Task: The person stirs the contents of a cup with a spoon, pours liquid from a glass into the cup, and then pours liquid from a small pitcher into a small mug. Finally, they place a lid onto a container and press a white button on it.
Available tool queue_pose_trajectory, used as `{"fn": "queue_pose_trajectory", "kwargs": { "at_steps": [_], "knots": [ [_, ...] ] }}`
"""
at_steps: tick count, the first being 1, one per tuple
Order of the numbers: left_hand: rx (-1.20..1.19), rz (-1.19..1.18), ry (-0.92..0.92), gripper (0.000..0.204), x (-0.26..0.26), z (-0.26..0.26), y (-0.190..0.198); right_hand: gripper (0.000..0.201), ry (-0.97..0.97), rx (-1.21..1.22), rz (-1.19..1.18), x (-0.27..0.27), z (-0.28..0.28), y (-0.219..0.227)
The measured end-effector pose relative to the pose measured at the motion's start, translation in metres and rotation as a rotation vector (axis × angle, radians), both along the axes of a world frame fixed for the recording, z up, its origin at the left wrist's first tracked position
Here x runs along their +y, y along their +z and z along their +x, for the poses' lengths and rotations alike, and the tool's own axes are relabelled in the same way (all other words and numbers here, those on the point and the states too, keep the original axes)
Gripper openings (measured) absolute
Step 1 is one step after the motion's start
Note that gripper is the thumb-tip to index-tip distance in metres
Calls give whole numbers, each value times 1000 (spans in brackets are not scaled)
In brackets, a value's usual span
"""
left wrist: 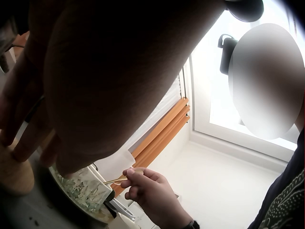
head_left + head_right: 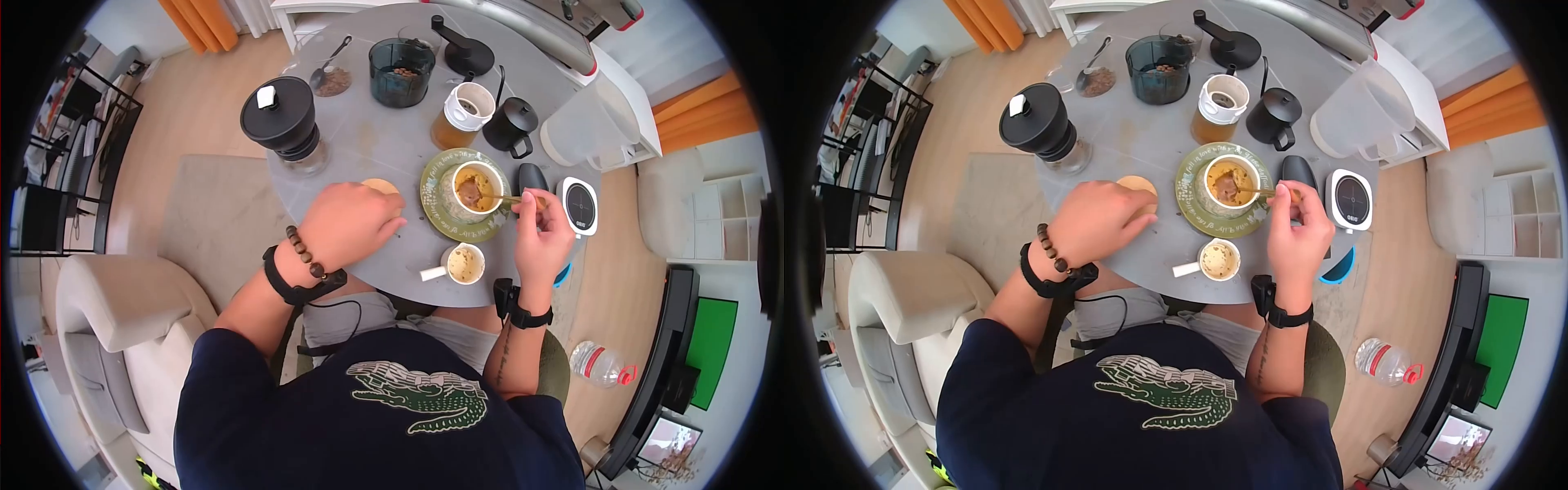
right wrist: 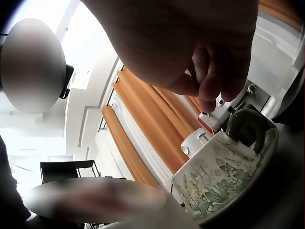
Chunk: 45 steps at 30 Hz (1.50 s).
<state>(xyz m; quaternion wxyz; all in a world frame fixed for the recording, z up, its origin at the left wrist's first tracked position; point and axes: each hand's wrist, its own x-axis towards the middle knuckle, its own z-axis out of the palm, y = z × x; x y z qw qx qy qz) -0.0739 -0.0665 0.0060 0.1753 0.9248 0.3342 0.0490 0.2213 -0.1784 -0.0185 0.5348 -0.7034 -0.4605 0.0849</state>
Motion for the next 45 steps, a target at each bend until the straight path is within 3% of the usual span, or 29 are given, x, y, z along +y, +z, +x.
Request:
{"fn": "queue_pose_trajectory", "kwargs": {
  "at_steps": [11, 27, 45],
  "knots": [
    [-46, -4, -15, 20, 2, -2, -5, 19, 49, 346, 4, -1, 6, -3],
    [-189, -114, -28, 23, 15, -5, -12, 20, -6, 372, 79, -5, 6, 2],
    [-107, -133, -16, 28, 7, -2, -2, 22, 1, 293, 64, -8, -4, -10]
  ]
}}
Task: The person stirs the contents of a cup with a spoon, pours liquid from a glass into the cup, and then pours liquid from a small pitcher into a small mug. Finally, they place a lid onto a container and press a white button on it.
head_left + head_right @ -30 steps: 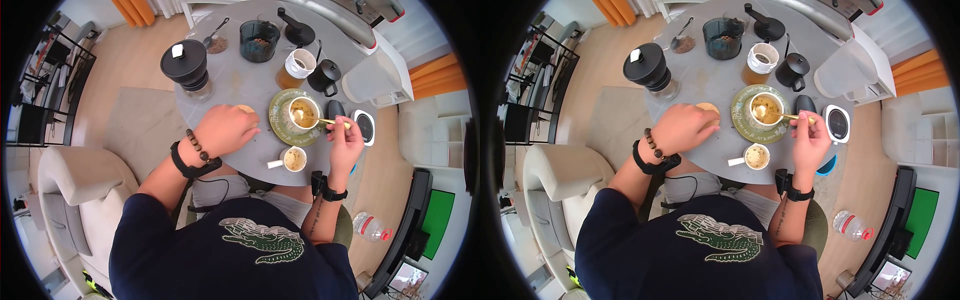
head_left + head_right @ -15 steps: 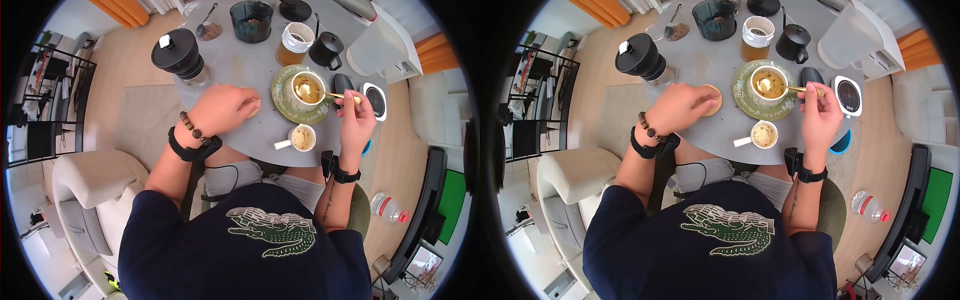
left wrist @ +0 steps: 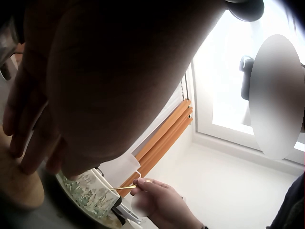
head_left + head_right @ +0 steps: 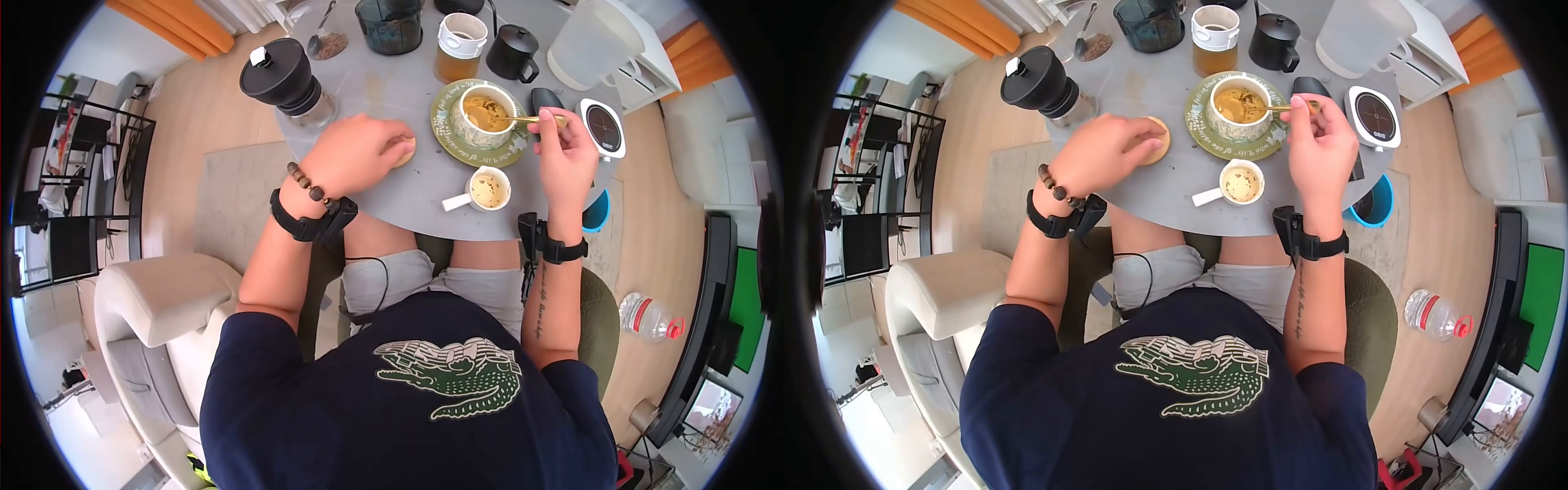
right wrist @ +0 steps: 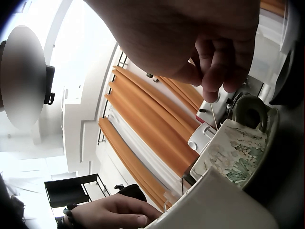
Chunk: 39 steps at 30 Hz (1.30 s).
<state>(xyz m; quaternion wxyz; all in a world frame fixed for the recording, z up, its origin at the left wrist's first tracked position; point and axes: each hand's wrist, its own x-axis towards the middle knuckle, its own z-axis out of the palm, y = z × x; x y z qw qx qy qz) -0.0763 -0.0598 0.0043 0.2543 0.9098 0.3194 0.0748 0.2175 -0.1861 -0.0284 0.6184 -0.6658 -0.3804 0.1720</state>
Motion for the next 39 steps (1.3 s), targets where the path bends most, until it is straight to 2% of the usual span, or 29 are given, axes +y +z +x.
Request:
{"fn": "queue_pose_trajectory", "kwargs": {
  "at_steps": [31, 39],
  "knots": [
    [72, 74, 19, 28, -9, 6, 3, 20, -26, -167, 15, -6, -4, -2],
    [-1, 114, -2, 24, -7, 5, -4, 21, -47, -245, 29, -5, -4, 8]
  ]
}}
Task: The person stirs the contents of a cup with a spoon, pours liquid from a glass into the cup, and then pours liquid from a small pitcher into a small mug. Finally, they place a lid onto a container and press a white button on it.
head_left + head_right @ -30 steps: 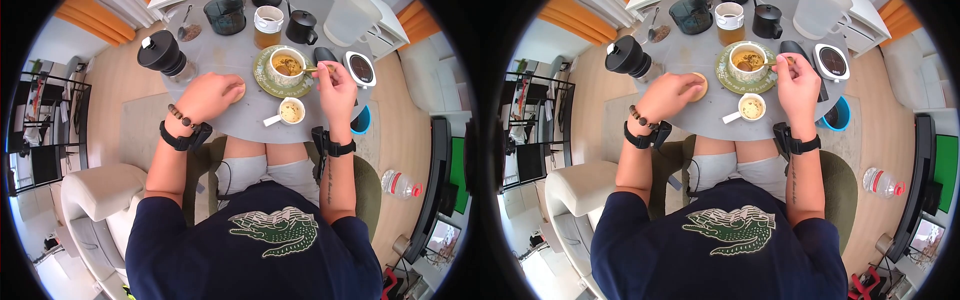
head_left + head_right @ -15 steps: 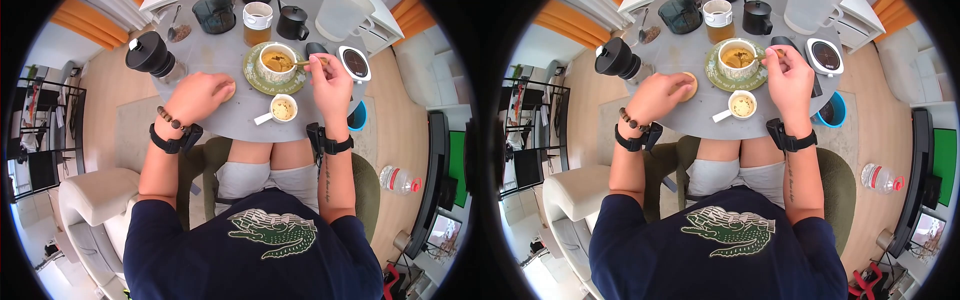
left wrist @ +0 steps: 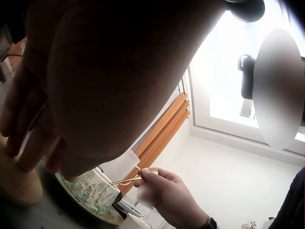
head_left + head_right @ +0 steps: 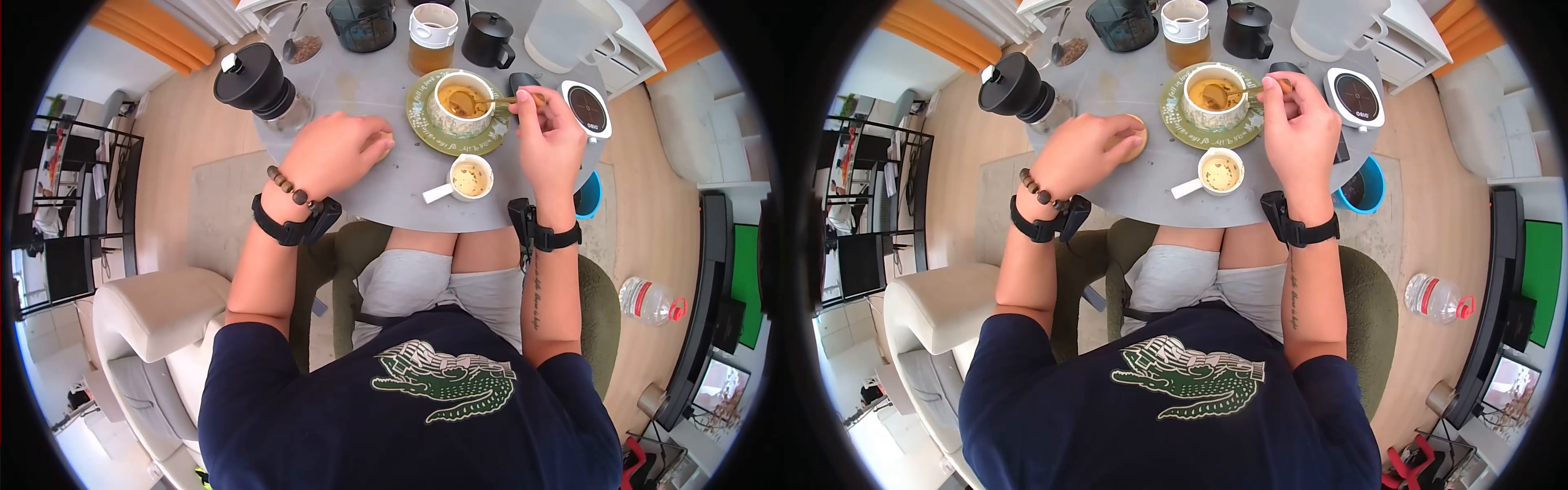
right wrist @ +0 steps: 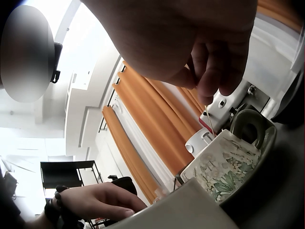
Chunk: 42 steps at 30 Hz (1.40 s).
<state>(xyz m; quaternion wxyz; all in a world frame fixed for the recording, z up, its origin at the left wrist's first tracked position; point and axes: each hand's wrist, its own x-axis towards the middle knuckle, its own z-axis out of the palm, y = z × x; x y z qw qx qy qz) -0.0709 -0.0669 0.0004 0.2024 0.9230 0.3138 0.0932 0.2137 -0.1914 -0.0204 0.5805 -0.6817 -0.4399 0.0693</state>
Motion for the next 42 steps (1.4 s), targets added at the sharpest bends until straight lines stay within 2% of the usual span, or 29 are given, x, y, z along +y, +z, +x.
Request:
{"fn": "queue_pose_trajectory", "kwargs": {
  "at_steps": [12, 18, 29, 35, 42],
  "knots": [
    [38, -31, 14, 27, 0, 2, 5, 19, -25, -59, 33, 3, 2, 1],
    [-5, 21, 10, 22, 0, 1, 2, 18, -24, -202, -5, 4, 2, 2],
    [24, -12, 22, 21, 1, 2, 6, 20, 104, 239, -150, 15, 14, -9],
    [38, -10, 31, 22, 1, 1, 8, 20, 145, 363, -123, 15, 18, -12],
    [15, -7, 10, 22, 3, -1, 2, 20, 122, 361, -103, 14, 17, -8]
  ]
}}
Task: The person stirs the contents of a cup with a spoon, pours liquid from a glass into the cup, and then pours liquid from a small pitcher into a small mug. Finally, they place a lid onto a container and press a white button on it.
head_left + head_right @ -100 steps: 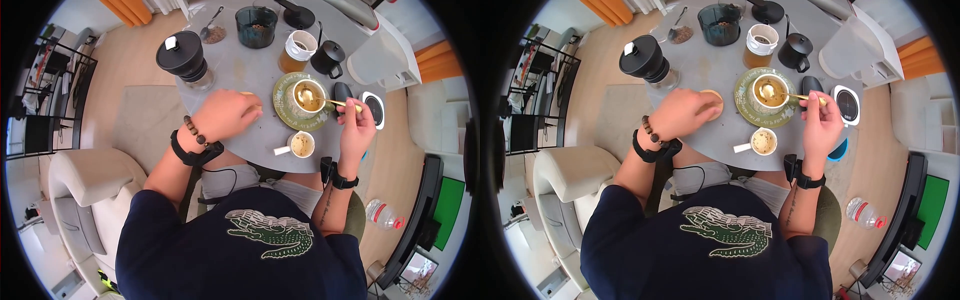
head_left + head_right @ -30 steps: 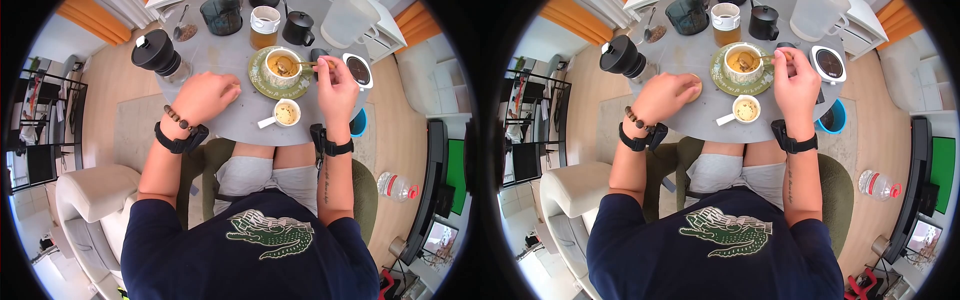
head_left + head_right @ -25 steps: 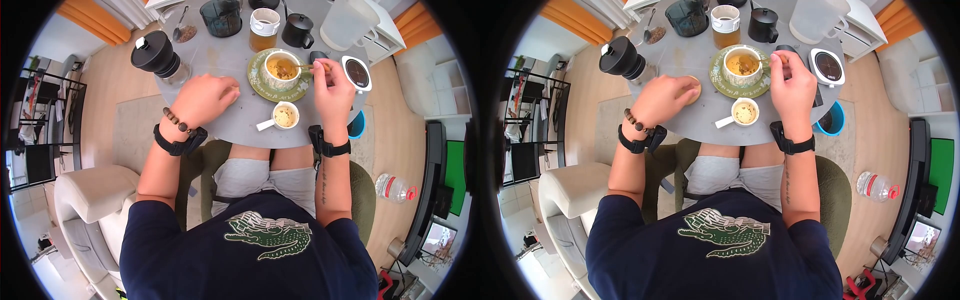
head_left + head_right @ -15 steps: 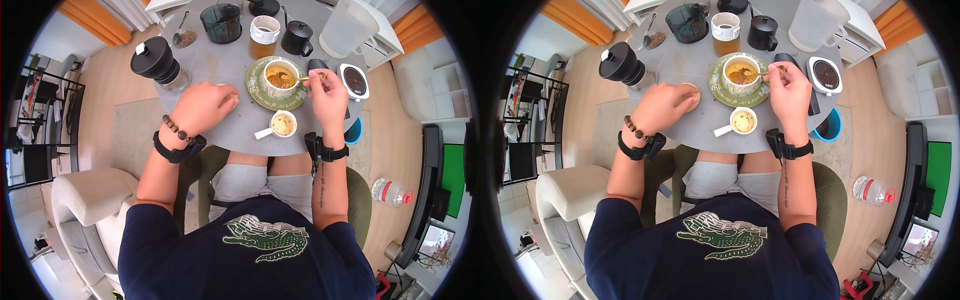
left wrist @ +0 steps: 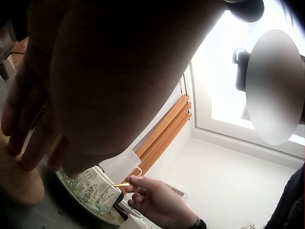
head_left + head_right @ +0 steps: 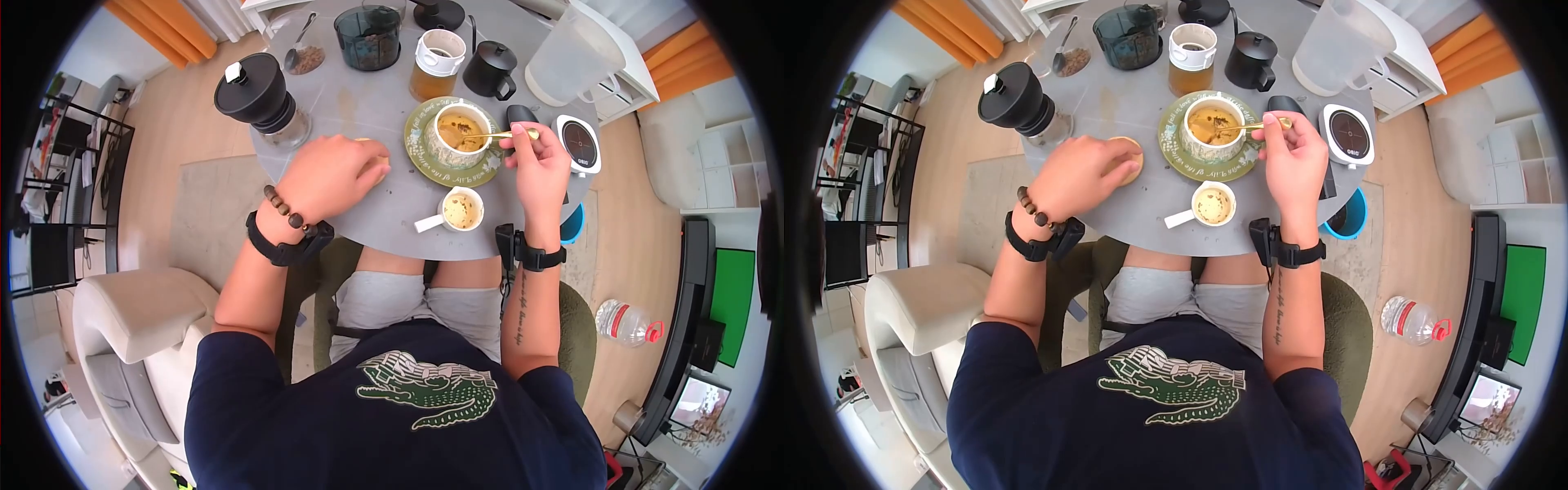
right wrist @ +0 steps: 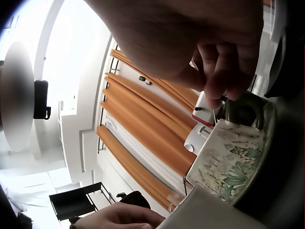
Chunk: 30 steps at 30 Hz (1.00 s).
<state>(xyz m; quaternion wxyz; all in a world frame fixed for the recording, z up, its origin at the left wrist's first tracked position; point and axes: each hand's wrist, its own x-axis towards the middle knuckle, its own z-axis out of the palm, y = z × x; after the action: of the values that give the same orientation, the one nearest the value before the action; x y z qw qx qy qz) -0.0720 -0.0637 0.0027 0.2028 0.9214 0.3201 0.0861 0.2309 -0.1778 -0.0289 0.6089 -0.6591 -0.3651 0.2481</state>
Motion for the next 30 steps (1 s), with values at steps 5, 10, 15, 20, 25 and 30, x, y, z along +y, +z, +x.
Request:
{"fn": "queue_pose_trajectory", "kwargs": {
  "at_steps": [5, 10, 15, 20, 25, 30],
  "knots": [
    [-19, -14, 2, 24, 1, -1, -4, 21, 22, -84, -17, 0, -1, -3],
    [-20, -7, -6, 25, -1, -1, -7, 21, 25, -121, -9, 3, -1, -10],
    [-8, -5, -18, 28, -4, 0, -2, 20, 21, -182, 22, 2, 1, -10],
    [-1, 8, -36, 29, -5, 1, -3, 24, -6, -273, 2, 1, 0, -10],
    [-9, 16, -22, 29, -2, 0, -6, 25, -33, -404, -27, -1, -4, -4],
    [-36, 38, -54, 30, 0, -2, -7, 24, -57, -406, -26, 0, -9, -5]
  ]
}}
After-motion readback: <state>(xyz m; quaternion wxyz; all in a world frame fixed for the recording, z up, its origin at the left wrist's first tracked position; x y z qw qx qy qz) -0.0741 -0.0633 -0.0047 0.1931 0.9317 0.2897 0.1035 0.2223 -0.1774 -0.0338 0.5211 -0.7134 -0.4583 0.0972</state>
